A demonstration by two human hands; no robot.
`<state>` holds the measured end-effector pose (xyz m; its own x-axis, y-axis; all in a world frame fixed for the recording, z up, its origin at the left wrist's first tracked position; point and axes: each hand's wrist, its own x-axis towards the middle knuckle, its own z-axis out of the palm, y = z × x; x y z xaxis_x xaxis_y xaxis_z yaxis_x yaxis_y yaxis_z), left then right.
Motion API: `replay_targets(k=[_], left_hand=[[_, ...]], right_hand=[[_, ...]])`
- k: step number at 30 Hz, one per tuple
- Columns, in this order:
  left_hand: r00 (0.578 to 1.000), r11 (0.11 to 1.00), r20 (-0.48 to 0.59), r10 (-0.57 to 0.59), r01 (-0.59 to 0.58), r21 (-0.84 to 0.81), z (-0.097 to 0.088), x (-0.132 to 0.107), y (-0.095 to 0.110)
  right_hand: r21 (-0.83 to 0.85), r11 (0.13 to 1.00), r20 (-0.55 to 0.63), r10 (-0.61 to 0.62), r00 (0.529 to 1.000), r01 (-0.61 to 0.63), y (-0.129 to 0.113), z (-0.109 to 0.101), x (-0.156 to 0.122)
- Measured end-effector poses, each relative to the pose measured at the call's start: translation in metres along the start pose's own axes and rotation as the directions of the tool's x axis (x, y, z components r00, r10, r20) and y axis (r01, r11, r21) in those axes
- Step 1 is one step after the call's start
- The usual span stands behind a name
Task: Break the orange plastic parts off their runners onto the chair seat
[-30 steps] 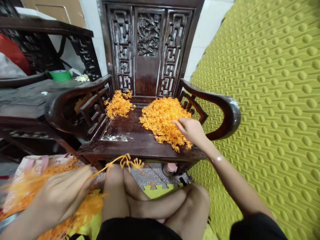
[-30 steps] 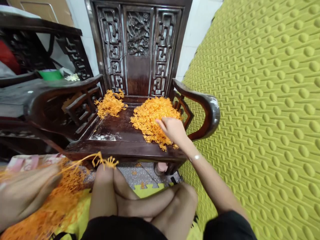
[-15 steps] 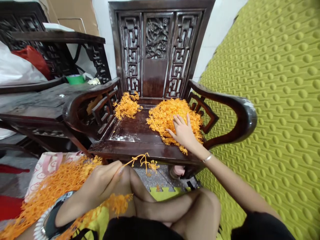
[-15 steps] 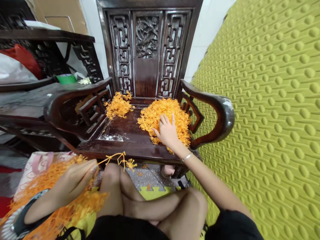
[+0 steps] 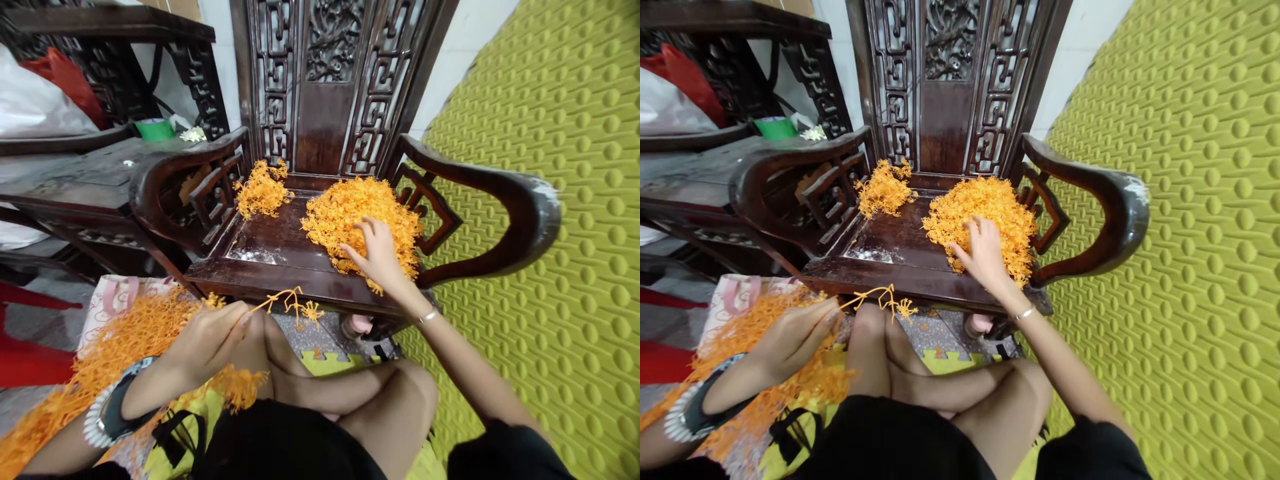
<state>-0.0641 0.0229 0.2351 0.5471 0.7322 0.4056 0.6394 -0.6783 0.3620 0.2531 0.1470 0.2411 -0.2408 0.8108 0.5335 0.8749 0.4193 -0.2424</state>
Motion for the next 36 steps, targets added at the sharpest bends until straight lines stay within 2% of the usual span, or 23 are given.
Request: replay_targets(k=[1,2,4,6,9,11,13,16,17,18,19,20,21,22,23,25,27,28,30,32,33,35,36], left_hand=[[1.000,1.000,0.002,-0.006,0.006,0.006,0.000,0.001,0.002],[1.000,1.000,0.002,-0.008,0.008,0.016,0.000,0.002,0.003],[1.000,0.999,-0.006,0.007,-0.007,0.046,0.000,0.004,0.007],[0.998,0.993,-0.023,0.064,-0.062,0.097,-0.001,0.006,0.008],[0.974,0.952,-0.015,0.226,-0.217,0.216,-0.003,0.002,0.006],[0.956,0.922,0.040,0.290,-0.290,0.255,-0.004,-0.004,0.006],[0.952,0.935,0.134,0.277,-0.299,0.193,-0.005,-0.012,0.009],[0.924,0.977,0.324,0.203,-0.212,-0.008,-0.006,-0.029,0.017],[0.913,0.984,0.367,0.177,-0.168,-0.057,-0.007,-0.036,0.016],[0.908,0.987,0.388,0.157,-0.130,-0.096,-0.008,-0.044,0.012],[0.913,0.990,0.389,0.125,-0.087,-0.114,-0.010,-0.053,0.006],[0.941,0.990,0.324,0.098,-0.061,-0.125,-0.013,-0.063,-0.003],[0.973,0.995,0.219,0.066,-0.047,-0.093,-0.015,-0.074,-0.012],[0.999,1.000,0.043,-0.013,0.014,-0.020,-0.017,-0.084,-0.022],[0.991,0.994,-0.082,-0.107,0.109,0.021,-0.018,-0.092,-0.029],[0.927,0.944,-0.181,-0.327,0.329,-0.021,-0.020,-0.100,-0.034],[0.866,0.877,-0.162,-0.473,0.446,-0.177,-0.021,-0.094,-0.026],[0.848,0.844,-0.144,-0.510,0.461,-0.274,-0.021,-0.087,-0.019],[0.800,0.772,-0.195,-0.568,0.435,-0.464,-0.020,-0.068,-0.005],[0.750,0.708,-0.298,-0.590,0.304,-0.638,-0.015,-0.049,0.004],[0.728,0.659,-0.309,-0.612,0.255,-0.707,-0.011,-0.042,0.007],[0.728,0.542,-0.249,-0.639,0.195,-0.817,-0.003,-0.031,0.007],[0.737,0.463,-0.183,-0.651,0.194,-0.865,0.002,-0.027,0.007]], right_hand=[[0.220,0.975,0.085,-0.044,0.995,0.024,-0.015,-0.007,-0.007],[0.425,0.905,0.205,-0.108,0.973,0.011,-0.030,-0.014,-0.015],[0.647,0.758,0.410,-0.254,0.876,-0.083,-0.058,-0.027,-0.031],[0.678,0.723,0.501,-0.325,0.802,-0.131,-0.077,-0.035,-0.043],[0.648,0.758,0.514,-0.363,0.778,-0.074,-0.087,-0.042,-0.055],[0.628,0.778,0.507,-0.395,0.766,-0.014,-0.086,-0.049,-0.060],[0.619,0.785,0.514,-0.435,0.739,0.032,-0.081,-0.062,-0.066],[0.626,0.777,0.557,-0.504,0.661,0.065,-0.066,-0.087,-0.076],[0.617,0.784,0.566,-0.503,0.653,0.068,-0.057,-0.096,-0.079],[0.586,0.807,0.561,-0.464,0.686,0.066,-0.046,-0.103,-0.081],[0.533,0.845,0.532,-0.383,0.755,0.053,-0.033,-0.109,-0.082],[0.459,0.888,0.478,-0.268,0.836,0.022,-0.018,-0.113,-0.081],[0.369,0.929,0.382,-0.122,0.916,-0.030,-0.002,-0.115,-0.079],[0.281,0.956,0.295,0.001,0.956,-0.088,0.013,-0.115,-0.074],[0.199,0.971,0.229,0.084,0.970,-0.131,0.026,-0.112,-0.067],[0.030,0.986,0.155,0.158,0.975,-0.165,0.047,-0.099,-0.046],[-0.155,0.971,0.067,0.196,0.978,-0.183,0.061,-0.080,-0.019],[-0.246,0.946,0.001,0.219,0.976,-0.212,0.066,-0.070,-0.005],[-0.383,0.878,-0.094,0.271,0.958,-0.286,0.076,-0.052,0.021],[-0.448,0.830,-0.112,0.317,0.942,-0.332,0.088,-0.038,0.038],[-0.452,0.822,-0.114,0.332,0.936,-0.346,0.094,-0.033,0.043],[-0.427,0.826,-0.129,0.347,0.929,-0.368,0.105,-0.024,0.047],[-0.395,0.835,-0.156,0.350,0.924,-0.383,0.109,-0.021,0.045]])
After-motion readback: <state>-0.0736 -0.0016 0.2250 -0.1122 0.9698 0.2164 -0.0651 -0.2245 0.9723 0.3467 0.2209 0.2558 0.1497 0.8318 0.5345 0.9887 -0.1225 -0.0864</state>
